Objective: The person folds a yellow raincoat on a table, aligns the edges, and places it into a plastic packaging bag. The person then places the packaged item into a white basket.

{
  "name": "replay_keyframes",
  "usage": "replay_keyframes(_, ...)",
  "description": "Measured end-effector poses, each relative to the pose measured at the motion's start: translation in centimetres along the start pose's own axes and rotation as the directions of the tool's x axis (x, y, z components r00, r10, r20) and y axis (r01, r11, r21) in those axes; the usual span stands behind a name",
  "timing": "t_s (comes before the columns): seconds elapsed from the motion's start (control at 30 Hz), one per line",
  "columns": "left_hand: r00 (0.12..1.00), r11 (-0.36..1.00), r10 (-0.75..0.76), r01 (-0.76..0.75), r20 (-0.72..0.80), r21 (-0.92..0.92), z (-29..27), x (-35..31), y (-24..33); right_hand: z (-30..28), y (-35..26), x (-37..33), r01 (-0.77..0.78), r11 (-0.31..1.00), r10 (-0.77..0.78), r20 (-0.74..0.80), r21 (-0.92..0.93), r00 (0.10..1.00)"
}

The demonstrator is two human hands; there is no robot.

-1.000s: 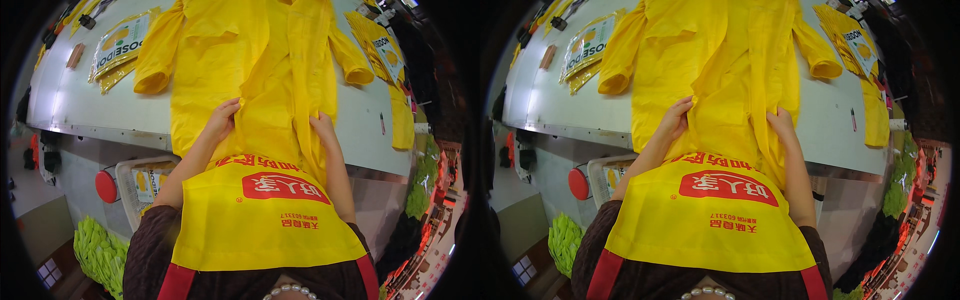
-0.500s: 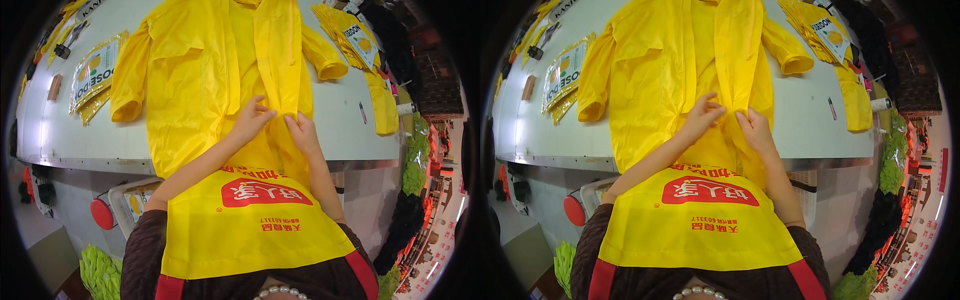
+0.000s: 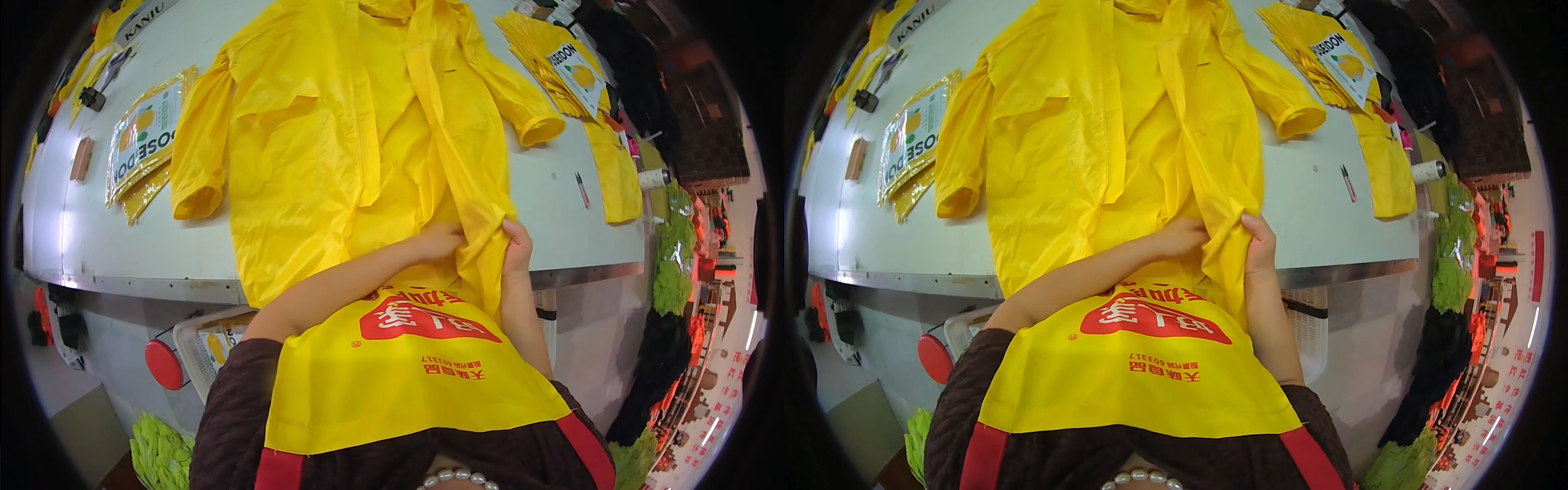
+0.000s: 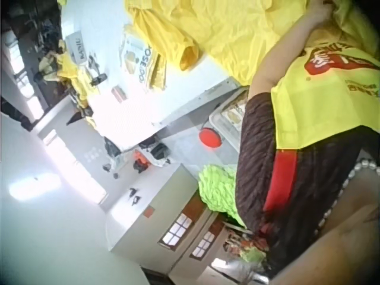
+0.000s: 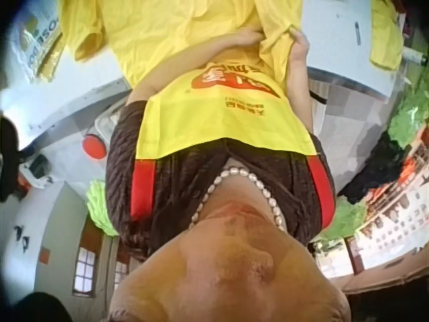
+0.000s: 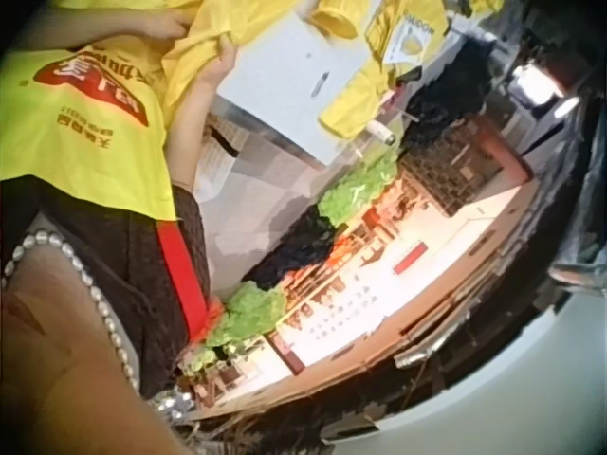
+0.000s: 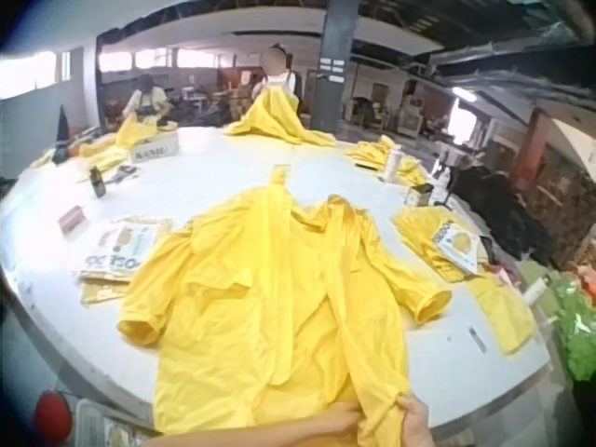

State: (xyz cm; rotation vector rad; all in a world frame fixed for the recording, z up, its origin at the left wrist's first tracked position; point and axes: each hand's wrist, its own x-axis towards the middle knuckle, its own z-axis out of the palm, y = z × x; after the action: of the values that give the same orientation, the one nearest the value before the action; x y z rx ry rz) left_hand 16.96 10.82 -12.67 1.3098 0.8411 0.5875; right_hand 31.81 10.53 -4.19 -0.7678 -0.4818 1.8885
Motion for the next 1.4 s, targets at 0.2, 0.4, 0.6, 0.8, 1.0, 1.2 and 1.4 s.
replay_keyframes(0.2, 0.865, 0.692, -0.395, 0.061, -0.308, -0.719, -4.4, -1.4, 4.7, 1.3, 1.4, -0.5, 0.581, 0.003, -0.068, 0.579, -0.814, 0.812)
replay_keyframes(0.4, 0.852, 0.746, -0.341, -0.011, -0.397, -0.666, -4.9, 0.3, 2.7, 1.2, 2.9, -0.5, 0.611, -0.017, 0.179, 0.599, -0.791, 0.781)
replay_keyframes(0.6, 0.872, 0.314, -0.473, 0.301, 0.127, -0.9, -1.1, -1.6, 1.3, 0.6, -2.2, -2.9, 0.395, -0.281, 0.625, 0.145, -0.875, 0.767)
replay_keyframes(0.8, 0.879, 0.37, -0.426, 0.386, 0.215, -0.845, -0.3, -1.8, 2.3, 0.3, -2.5, 0.7, 0.061, -0.038, -0.104, 0.065, -0.997, 0.992)
replay_keyframes(1.0, 0.89, 0.929, -0.332, 0.252, -0.311, -0.271, -2.3, -3.4, 1.7, -2.4, 1.4, 5.4, -0.109, 0.587, 0.132, -0.038, -0.803, 0.991)
replay_keyframes(1.2, 0.803, 0.965, -0.166, 0.011, -0.573, -0.264, -4.0, -4.9, 4.5, 0.5, 3.4, 4.4, 0.117, 0.544, 0.023, 0.154, -0.831, 0.988)
replay_keyframes(1.4, 0.843, 0.594, -0.362, -0.122, -0.399, -0.796, -4.1, -4.9, 3.1, -0.3, 3.6, 4.2, 0.04, 0.585, 0.043, 0.08, -0.81, 0.996)
